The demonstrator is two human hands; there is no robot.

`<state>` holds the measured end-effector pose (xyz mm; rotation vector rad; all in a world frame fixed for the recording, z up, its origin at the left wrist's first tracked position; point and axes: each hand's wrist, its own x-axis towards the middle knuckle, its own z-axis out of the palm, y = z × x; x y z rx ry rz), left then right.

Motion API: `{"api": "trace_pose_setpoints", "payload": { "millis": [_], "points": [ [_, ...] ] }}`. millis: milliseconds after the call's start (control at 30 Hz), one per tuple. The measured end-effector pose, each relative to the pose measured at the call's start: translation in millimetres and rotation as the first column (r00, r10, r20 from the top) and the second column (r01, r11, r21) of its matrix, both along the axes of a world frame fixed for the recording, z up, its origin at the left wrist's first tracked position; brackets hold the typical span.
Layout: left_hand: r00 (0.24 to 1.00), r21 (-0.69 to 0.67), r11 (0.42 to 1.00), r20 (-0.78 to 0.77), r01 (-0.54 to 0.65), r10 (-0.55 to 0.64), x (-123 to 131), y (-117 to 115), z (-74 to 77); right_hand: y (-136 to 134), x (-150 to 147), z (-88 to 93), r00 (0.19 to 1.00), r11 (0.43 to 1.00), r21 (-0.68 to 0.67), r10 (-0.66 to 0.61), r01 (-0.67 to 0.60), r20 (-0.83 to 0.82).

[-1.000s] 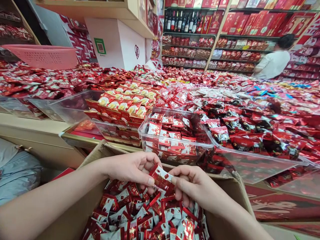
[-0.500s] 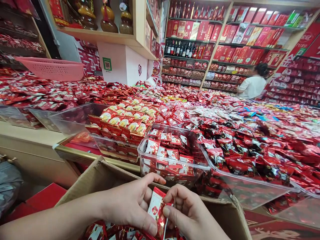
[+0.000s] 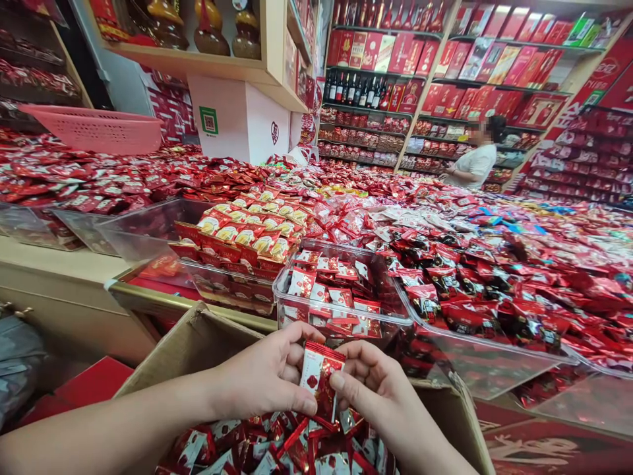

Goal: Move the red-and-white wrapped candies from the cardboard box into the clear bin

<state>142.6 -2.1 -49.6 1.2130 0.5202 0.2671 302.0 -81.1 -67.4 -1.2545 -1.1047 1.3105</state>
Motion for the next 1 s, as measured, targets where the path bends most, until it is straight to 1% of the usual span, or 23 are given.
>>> {"api": "trace_pose_setpoints", "payload": {
  "millis": [100,167,233,300,367,400,433,467,533,567,600,667,733,833,933,1000],
  "points": [
    [0.998,0.000,0.999,-0.030,0.052,-0.052,-1,0,-3.9,-2,0,-5.4,0.986,0.999,0.030,0.030,-0.036,0.162],
    [0.987,0.045,0.991,-0.103,0.130,-0.124,-2,1,-5.9,-5,1,0.9,0.966,0.996,0.070,0.027,-0.046,0.258],
    [0.956,0.120,0.966,-0.213,0.229,-0.200,-4,3,-7.2,-6,6,19.7,0.948,0.992,0.124,-0.034,-0.005,0.315],
    [0.921,0.198,0.930,-0.307,0.309,-0.241,-6,4,-7.7,-1,15,47.8,0.910,0.968,0.224,-0.191,0.113,0.368],
    [0.891,0.264,0.893,-0.376,0.365,-0.254,-7,4,-7.6,13,24,76.3,0.822,0.904,0.356,-0.380,0.235,0.424],
    [0.879,0.300,0.871,-0.405,0.389,-0.252,-7,3,-7.3,23,29,87.7,0.783,0.877,0.395,-0.441,0.272,0.440],
    [0.869,0.338,0.848,-0.429,0.408,-0.247,-7,2,-6.9,36,32,96.0,0.777,0.884,0.377,-0.436,0.276,0.454],
    [0.858,0.371,0.823,-0.451,0.429,-0.244,-7,1,-6.5,49,35,100.9,0.789,0.904,0.334,-0.404,0.266,0.463],
    [0.844,0.432,0.774,-0.481,0.464,-0.237,-7,-1,-5.7,77,36,101.3,0.822,0.967,0.156,-0.253,0.201,0.510],
    [0.840,0.457,0.752,-0.491,0.475,-0.232,-8,-2,-5.3,90,36,97.9,0.823,0.982,0.063,-0.181,0.175,0.539],
    [0.837,0.480,0.733,-0.499,0.483,-0.225,-8,-3,-4.8,101,34,93.1,0.816,0.988,-0.022,-0.116,0.156,0.567],
    [0.831,0.509,0.701,-0.510,0.500,-0.222,-10,-3,-3.6,118,30,82.2,0.793,0.980,-0.141,-0.028,0.143,0.609],
    [0.822,0.513,0.681,-0.517,0.522,-0.240,-13,-3,-2.2,127,26,72.6,0.775,0.970,-0.202,0.026,0.132,0.631],
    [0.802,0.510,0.649,-0.525,0.565,-0.285,-16,-2,0.2,132,22,63.1,0.725,0.961,-0.247,0.081,0.125,0.684],
    [0.785,0.534,0.596,-0.537,0.599,-0.308,-17,-2,1.2,132,21,60.6,0.636,0.961,-0.252,0.121,0.118,0.762],
    [0.778,0.567,0.543,-0.539,0.619,-0.324,-17,-2,0.9,132,23,63.5,0.552,0.964,-0.245,0.148,0.106,0.820]
  ]
}}
